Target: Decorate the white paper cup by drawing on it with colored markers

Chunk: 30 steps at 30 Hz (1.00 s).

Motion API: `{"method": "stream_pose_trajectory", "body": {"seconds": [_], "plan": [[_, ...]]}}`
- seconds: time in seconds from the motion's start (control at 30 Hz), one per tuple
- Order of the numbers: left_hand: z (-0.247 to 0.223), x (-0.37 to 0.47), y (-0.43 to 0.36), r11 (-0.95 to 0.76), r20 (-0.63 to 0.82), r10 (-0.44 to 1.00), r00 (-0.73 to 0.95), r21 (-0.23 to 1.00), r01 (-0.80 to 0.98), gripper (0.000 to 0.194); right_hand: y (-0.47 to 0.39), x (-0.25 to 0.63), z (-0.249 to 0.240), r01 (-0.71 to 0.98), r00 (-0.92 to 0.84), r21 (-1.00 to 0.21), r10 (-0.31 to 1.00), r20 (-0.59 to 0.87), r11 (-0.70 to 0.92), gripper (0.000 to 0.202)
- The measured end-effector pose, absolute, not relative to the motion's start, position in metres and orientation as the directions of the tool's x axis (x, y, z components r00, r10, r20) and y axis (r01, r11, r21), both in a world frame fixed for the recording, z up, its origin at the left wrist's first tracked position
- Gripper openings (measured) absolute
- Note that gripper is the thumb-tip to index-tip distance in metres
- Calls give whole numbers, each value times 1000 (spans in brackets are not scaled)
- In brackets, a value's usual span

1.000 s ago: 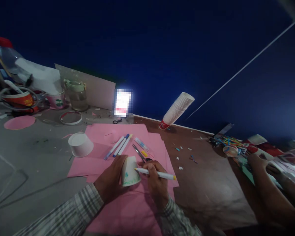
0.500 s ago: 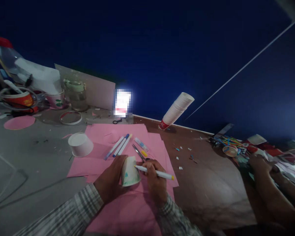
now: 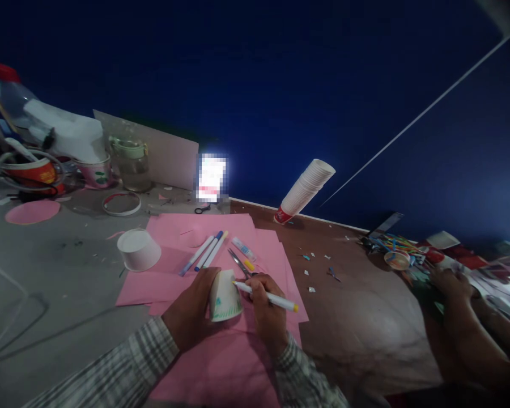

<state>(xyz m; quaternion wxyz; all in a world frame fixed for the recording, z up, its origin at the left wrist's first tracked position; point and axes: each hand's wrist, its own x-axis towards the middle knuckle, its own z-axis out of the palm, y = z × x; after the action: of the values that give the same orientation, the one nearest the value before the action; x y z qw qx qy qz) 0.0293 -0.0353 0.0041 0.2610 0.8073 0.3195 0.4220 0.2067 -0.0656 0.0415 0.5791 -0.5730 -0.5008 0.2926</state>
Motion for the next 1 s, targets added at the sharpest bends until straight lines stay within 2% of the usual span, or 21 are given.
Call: {"method": "stream_pose_trajectory", "body": {"seconds": [0.2, 0.37, 0.5, 0.73, 1.0], "plan": [[4, 29, -35, -668, 528, 732, 430, 681, 301, 75, -66, 206, 39, 204, 328, -964, 916, 233, 172, 37], [5, 29, -35, -632, 490, 759, 430, 714, 302, 67, -68, 204, 40, 151, 327, -972, 919, 221, 181, 39], [4, 29, -36, -632, 496, 761, 418, 713, 304, 70, -68, 206, 38, 123, 319, -977, 925, 204, 173, 38], [5, 28, -35, -639, 509, 758, 408, 705, 307, 68, -68, 207, 38, 158, 296, -963, 920, 256, 217, 40], [10, 30, -36, -623, 490, 770, 409, 716, 314, 60, -72, 207, 38, 126, 290, -973, 931, 223, 194, 43]]}}
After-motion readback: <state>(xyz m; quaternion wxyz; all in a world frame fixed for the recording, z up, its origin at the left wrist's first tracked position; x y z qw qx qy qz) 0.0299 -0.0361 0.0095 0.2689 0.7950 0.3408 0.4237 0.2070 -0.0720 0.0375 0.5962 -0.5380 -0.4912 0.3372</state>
